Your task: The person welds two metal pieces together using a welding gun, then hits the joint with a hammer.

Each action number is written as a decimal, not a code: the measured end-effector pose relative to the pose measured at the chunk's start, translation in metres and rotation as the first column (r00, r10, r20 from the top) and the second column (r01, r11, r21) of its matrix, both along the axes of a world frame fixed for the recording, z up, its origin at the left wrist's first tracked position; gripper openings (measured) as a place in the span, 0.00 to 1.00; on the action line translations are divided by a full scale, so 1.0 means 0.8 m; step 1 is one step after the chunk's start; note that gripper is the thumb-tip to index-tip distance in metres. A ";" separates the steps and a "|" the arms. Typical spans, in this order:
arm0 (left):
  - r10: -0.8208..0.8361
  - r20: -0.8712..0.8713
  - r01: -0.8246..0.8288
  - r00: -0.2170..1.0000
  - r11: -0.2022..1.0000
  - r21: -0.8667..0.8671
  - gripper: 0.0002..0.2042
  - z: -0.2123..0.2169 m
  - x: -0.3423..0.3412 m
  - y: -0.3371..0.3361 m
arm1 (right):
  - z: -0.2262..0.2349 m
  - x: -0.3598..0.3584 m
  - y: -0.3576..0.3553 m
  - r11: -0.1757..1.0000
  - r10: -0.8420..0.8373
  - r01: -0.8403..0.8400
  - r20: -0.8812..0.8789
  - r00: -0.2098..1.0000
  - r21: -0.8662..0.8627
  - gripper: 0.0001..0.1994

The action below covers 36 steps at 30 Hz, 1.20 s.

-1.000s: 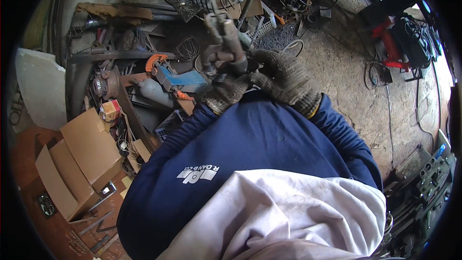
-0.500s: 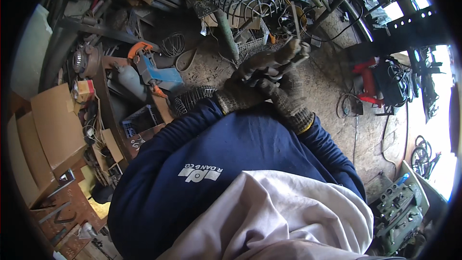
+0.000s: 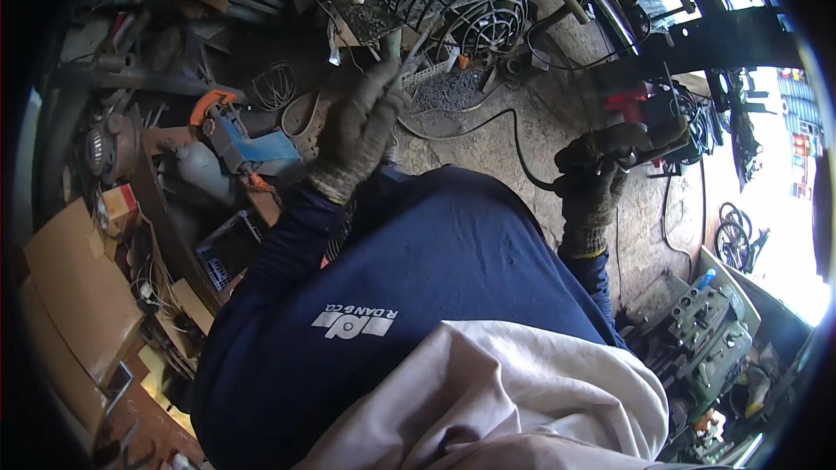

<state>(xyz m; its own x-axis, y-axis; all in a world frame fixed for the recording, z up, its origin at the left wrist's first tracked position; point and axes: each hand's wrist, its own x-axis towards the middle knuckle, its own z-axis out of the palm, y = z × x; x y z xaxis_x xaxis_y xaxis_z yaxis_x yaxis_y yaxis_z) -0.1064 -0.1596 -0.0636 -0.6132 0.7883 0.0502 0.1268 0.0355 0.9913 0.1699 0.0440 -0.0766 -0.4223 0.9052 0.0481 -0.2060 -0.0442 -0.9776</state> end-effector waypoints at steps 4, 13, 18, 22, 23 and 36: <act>-0.005 -0.214 0.032 0.977 0.992 0.119 0.22 -0.034 -0.047 0.009 | -0.018 -0.013 -0.019 0.996 -0.023 0.013 0.115 0.993 0.090 0.16; -0.197 -0.043 0.199 0.980 0.979 0.053 0.24 -0.022 -0.063 0.029 | 0.005 -0.051 -0.054 0.997 -0.047 0.054 0.141 0.989 -0.047 0.08; -0.216 -0.317 0.258 0.923 0.961 0.097 0.22 -0.039 -0.083 0.023 | -0.006 -0.044 -0.057 0.984 -0.062 0.063 0.012 0.998 -0.169 0.11; -0.184 -0.504 0.236 0.844 0.971 0.040 0.20 -0.039 -0.076 0.017 | -0.017 -0.034 -0.055 0.969 -0.084 0.093 0.050 0.995 -0.230 0.11; -0.186 -0.466 0.217 0.865 0.976 0.014 0.19 -0.033 -0.072 0.016 | -0.021 -0.032 -0.053 0.963 -0.090 0.106 0.075 0.993 -0.247 0.11; -0.178 -0.558 0.088 0.810 0.979 -0.185 0.17 -0.027 -0.038 0.030 | 0.000 -0.026 -0.053 0.977 0.024 -0.013 0.047 0.999 -0.213 0.13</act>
